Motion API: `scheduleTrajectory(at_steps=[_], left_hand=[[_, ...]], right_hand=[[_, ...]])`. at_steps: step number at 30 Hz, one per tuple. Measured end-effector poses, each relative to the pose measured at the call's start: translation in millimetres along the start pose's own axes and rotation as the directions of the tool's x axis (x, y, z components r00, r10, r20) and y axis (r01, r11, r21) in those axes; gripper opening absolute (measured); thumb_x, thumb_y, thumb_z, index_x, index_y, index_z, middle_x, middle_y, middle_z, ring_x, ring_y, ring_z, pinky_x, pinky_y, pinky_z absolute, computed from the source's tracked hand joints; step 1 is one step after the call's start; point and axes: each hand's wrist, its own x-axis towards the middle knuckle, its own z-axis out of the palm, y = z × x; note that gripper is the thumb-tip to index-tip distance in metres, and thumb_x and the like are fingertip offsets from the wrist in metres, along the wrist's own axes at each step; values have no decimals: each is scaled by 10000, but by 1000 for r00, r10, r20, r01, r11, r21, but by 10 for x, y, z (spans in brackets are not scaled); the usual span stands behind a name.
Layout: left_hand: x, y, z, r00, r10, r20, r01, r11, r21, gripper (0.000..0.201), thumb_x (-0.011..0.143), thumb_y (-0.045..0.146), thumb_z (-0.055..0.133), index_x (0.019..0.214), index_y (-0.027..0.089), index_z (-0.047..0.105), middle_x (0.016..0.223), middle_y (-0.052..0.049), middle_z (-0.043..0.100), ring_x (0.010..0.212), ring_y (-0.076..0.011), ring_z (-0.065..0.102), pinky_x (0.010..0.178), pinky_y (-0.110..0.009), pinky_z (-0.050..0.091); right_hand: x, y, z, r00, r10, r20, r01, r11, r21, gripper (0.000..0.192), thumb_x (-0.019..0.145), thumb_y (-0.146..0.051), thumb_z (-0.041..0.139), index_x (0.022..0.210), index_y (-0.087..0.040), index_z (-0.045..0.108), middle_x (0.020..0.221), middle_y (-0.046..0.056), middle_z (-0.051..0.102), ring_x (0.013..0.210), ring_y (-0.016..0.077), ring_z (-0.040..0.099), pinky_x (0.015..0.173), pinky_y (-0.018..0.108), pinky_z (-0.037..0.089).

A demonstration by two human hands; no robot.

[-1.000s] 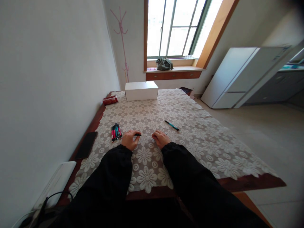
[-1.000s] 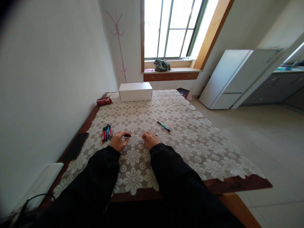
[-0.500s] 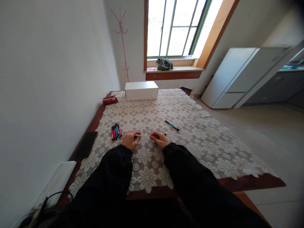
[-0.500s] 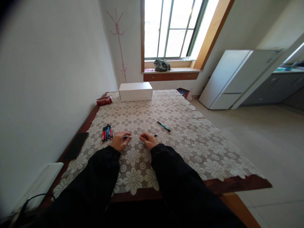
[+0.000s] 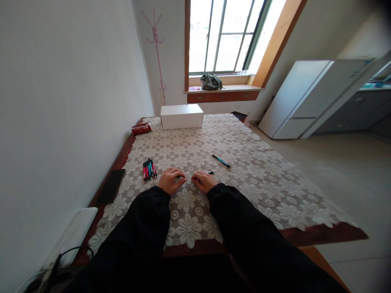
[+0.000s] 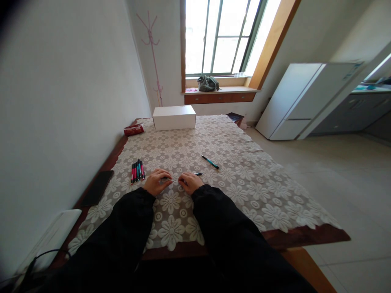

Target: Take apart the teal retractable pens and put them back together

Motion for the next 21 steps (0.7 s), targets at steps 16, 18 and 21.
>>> scheduleTrajectory(at_steps=[16,18,21], left_hand=[[-18,-69,44,997,-47,62,45,998,36,44,768,286,746,785,246,744,1019,-44,704,1037,-220,604,994,-409,452],[-19,-64,45,996,-54,70,51,998,47,38,767,287,747,780,251,744,1035,-40,701,1045,-222,601,1002,-417,442],[-23,-59,48,994,-66,83,61,996,64,35,770,289,745,772,255,744,1060,-34,700,1064,-231,593,1010,-429,427]], right_hand=[[-107,345,-251,942,275,-194,-320,911,-261,314,742,-98,590,1005,-242,682,1044,76,640,1053,267,515,908,402,378],[-121,377,-246,941,282,-186,-326,903,-279,250,777,-130,587,972,-248,690,1018,75,641,1037,263,516,892,400,373],[-127,404,-241,931,296,-212,-349,894,-281,194,819,-157,581,946,-248,695,999,82,641,1032,265,513,887,400,363]])
